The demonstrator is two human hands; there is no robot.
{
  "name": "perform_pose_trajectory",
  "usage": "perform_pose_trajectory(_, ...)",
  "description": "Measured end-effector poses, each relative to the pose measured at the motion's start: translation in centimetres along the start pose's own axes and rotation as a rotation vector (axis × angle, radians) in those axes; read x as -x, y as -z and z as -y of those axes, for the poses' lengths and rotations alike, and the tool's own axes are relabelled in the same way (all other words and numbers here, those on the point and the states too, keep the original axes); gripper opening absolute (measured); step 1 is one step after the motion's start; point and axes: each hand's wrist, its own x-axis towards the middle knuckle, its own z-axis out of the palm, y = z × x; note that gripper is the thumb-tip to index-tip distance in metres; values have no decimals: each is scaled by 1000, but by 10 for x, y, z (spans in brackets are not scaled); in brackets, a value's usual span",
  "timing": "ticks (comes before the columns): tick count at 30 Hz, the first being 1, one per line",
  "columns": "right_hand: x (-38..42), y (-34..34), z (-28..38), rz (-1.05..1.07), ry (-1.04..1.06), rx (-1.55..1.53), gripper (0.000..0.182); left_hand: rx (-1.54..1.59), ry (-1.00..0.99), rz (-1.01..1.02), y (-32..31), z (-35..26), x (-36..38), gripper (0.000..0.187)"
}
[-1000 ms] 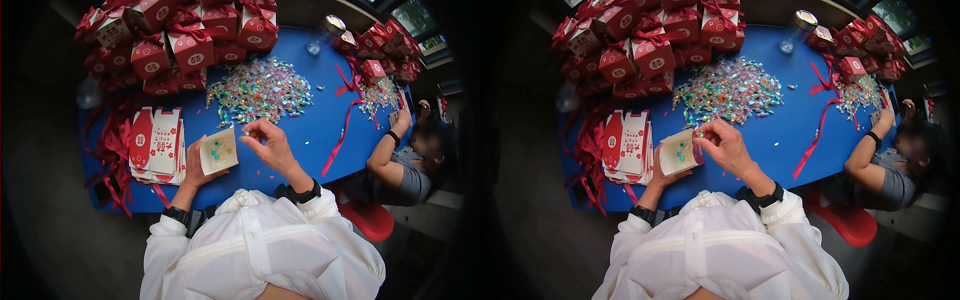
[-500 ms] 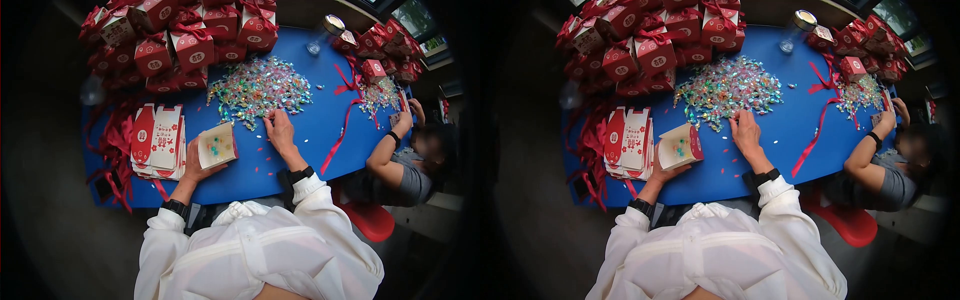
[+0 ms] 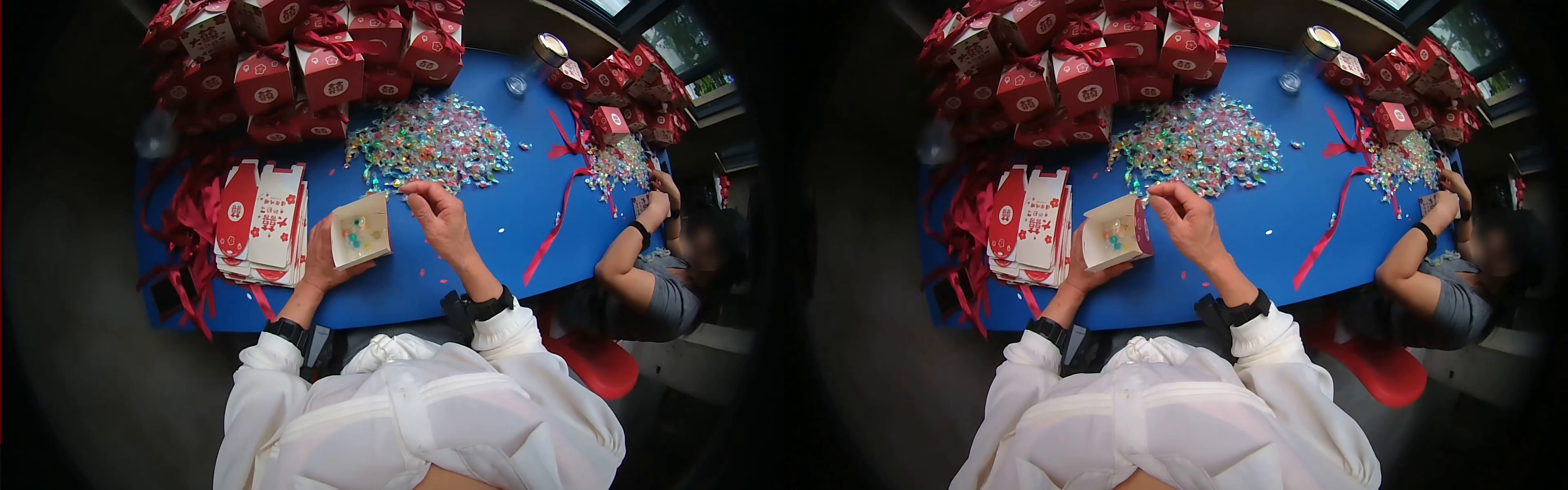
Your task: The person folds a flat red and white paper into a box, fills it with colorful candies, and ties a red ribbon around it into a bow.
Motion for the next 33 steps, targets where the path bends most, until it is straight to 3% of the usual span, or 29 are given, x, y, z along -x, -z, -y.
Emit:
perform_pose_trajectory(1,-2,4,-22,-130,-27,-10,22,-93,-52,-47,4,-7,0,111)
perform_pose_trajectory(2,1,6,-40,-128,-30,-11,22,-186,-108,-92,6,-12,1,111)
perform_pose_trajectory(4,-3,10,-63,-68,40,608,22,-128,-83,-83,5,-11,-2,111)
perform_pose_trajectory(7,4,1,-83,-122,130,737,22,-56,-70,-74,3,-9,0,111)
perform_pose_trajectory(9,5,1,-81,-148,182,714,20,-52,-86,-92,3,-6,-1,112)
perform_pose_trajectory(11,9,6,-66,-111,-92,435,18,-21,-92,-80,1,-6,-1,112)
perform_pose_trajectory(12,11,7,-52,-108,-93,437,18,-19,-89,-80,2,-7,-1,112)
perform_pose_trajectory(14,14,5,-18,-106,-144,68,19,-123,-117,-119,5,-14,-1,113)
perform_pose_trajectory(15,17,1,-4,-107,-148,69,19,-120,-116,-117,3,-12,-1,113)
perform_pose_trajectory(18,20,-16,20,136,171,110,23,-96,-109,-74,0,-5,-4,113)
perform_pose_trajectory(20,18,-16,17,126,131,61,24,53,8,-15,0,-5,-2,113)
perform_pose_trajectory(23,6,-10,-22,33,5,-112,25,24,-66,-81,1,-5,-1,111)
perform_pose_trajectory(25,-3,3,-50,-203,-110,244,23,9,-69,-101,1,-9,-1,111)
perform_pose_trajectory(26,-4,6,-62,-202,-108,247,23,-7,-70,-119,2,-11,-1,111)
perform_pose_trajectory(28,-3,7,-79,-267,35,693,22,-40,-84,-123,3,-13,-2,111)
perform_pose_trajectory(33,-1,4,-90,-270,9,730,21,-60,-116,-98,2,-7,-3,112)
